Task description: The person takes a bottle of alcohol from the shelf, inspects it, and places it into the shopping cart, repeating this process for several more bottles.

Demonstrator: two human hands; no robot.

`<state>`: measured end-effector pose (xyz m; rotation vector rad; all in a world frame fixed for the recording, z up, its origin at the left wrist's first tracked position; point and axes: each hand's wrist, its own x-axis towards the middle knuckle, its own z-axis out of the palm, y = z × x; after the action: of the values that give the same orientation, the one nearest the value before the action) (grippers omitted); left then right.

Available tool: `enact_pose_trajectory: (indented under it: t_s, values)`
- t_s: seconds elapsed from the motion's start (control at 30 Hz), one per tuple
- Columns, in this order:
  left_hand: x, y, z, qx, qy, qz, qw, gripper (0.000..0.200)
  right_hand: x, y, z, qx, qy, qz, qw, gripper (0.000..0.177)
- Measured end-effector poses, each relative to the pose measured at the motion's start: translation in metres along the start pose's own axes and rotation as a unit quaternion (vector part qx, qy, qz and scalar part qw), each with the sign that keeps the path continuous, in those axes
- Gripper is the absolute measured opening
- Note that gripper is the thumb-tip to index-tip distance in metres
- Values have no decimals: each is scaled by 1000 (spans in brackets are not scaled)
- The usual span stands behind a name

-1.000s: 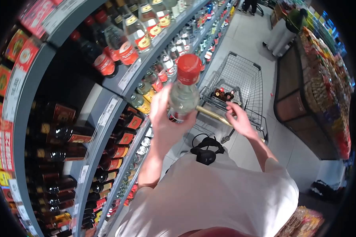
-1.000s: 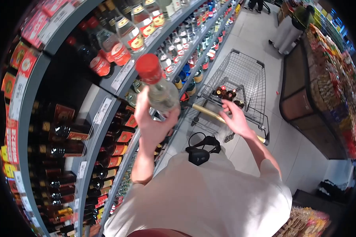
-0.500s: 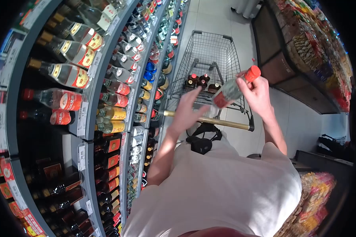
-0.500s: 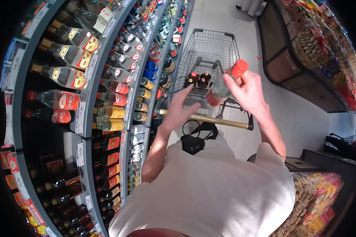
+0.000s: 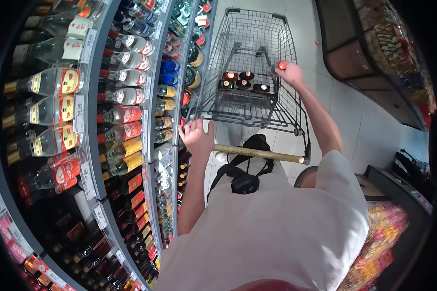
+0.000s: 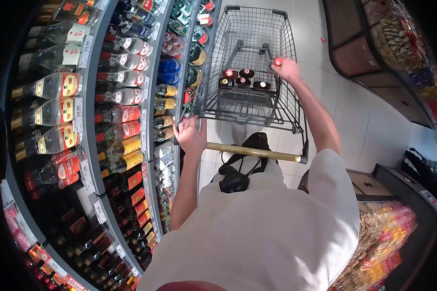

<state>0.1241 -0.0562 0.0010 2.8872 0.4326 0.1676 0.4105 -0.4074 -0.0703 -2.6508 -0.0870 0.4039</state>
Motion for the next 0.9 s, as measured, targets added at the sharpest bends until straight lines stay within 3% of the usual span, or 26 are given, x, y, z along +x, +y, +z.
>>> enact_pose_trajectory:
  t_s: [0.23,0.47,0.9]
  values:
    - [7,11,-9,-1,-60,-51,997,37,61,29,79,-34,-76,68,994,48]
    - [17,17,-9,-5,-58,-47,997,28,82,53,144,-18,-93,66,993,46]
    - [31,24,-2,-10,-47,-35,998,22,82,28,146,-26,-134,107,985,50]
